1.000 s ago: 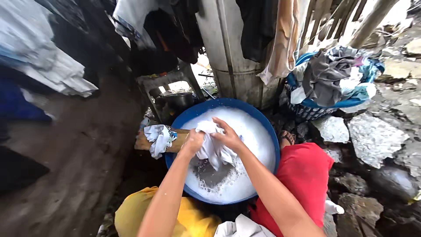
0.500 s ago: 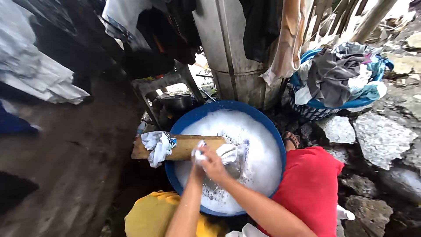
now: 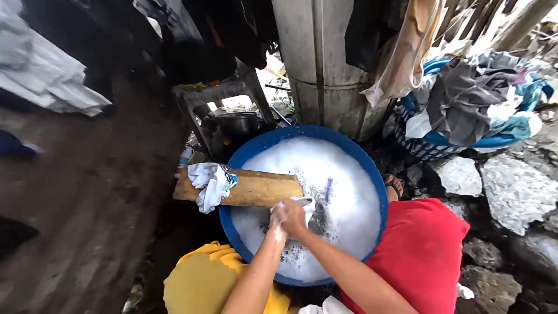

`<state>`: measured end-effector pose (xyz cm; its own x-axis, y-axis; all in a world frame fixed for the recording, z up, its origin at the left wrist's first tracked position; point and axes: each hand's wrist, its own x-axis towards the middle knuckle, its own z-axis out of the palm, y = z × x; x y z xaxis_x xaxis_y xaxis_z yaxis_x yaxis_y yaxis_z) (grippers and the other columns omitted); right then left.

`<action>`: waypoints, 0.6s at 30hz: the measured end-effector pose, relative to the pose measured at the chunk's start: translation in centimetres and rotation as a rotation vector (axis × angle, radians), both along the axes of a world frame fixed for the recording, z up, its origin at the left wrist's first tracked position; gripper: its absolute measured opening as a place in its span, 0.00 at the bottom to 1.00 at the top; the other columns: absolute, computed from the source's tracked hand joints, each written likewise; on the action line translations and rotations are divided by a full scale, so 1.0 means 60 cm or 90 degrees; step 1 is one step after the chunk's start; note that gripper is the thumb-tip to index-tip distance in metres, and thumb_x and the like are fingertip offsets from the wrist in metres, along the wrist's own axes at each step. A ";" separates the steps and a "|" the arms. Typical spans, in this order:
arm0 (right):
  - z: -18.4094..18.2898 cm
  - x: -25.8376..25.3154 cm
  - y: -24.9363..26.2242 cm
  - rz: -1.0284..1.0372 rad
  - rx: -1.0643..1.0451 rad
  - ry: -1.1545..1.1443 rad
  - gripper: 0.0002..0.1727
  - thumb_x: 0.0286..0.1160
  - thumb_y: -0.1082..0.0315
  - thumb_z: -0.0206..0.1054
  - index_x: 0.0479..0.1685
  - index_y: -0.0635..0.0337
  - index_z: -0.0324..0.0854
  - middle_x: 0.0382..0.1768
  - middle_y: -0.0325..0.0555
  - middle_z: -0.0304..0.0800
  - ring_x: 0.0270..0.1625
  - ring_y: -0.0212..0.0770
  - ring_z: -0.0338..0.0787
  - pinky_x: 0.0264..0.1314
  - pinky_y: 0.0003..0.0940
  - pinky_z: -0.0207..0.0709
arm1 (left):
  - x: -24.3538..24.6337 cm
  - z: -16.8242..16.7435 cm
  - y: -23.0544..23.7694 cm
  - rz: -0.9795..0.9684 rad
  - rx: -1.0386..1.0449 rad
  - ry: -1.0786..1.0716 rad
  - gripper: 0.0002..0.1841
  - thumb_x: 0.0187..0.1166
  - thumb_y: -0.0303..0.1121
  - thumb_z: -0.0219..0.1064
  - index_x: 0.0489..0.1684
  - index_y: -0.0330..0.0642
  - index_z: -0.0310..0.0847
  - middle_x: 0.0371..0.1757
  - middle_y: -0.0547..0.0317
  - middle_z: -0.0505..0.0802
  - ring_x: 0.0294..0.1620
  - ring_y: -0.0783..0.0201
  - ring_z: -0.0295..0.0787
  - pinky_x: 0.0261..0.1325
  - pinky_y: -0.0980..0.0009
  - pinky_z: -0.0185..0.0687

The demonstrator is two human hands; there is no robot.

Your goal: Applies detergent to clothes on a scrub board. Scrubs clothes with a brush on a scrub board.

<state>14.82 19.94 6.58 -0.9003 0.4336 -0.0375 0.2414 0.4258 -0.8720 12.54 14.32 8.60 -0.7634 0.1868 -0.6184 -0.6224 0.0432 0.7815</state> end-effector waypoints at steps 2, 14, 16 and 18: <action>-0.038 -0.016 0.080 -0.054 -0.031 -0.080 0.22 0.90 0.60 0.57 0.63 0.73 0.82 0.64 0.71 0.86 0.72 0.65 0.84 0.78 0.60 0.72 | -0.017 0.000 0.013 -0.030 0.164 -0.051 0.22 0.95 0.46 0.39 0.56 0.41 0.76 0.41 0.52 0.87 0.40 0.60 0.85 0.44 0.60 0.84; 0.043 0.003 0.143 -0.348 -0.675 0.226 0.27 0.89 0.43 0.55 0.69 0.54 0.76 0.47 0.42 0.89 0.48 0.35 0.89 0.50 0.37 0.86 | -0.064 0.027 -0.051 -0.338 0.298 0.088 0.20 0.95 0.42 0.36 0.72 0.46 0.69 0.52 0.59 0.91 0.51 0.67 0.90 0.54 0.68 0.88; 0.036 0.000 0.119 -0.295 -0.588 0.255 0.23 0.92 0.50 0.53 0.68 0.60 0.76 0.49 0.45 0.88 0.49 0.35 0.88 0.52 0.38 0.85 | -0.052 0.024 -0.025 -0.205 0.219 0.056 0.20 0.96 0.40 0.43 0.76 0.42 0.69 0.58 0.51 0.89 0.56 0.61 0.88 0.60 0.62 0.84; 0.037 0.006 0.047 -0.130 -0.358 0.224 0.16 0.85 0.70 0.61 0.61 0.75 0.79 0.46 0.53 0.90 0.47 0.36 0.89 0.56 0.32 0.83 | -0.036 0.010 -0.001 -0.041 0.151 0.027 0.22 0.95 0.42 0.45 0.74 0.35 0.72 0.62 0.45 0.88 0.59 0.56 0.86 0.62 0.58 0.83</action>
<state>15.17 22.75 8.80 -0.8028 0.5957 -0.0266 -0.0689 -0.1370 -0.9882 10.37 14.25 9.18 -0.7700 0.3711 -0.5191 -0.5905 -0.1061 0.8001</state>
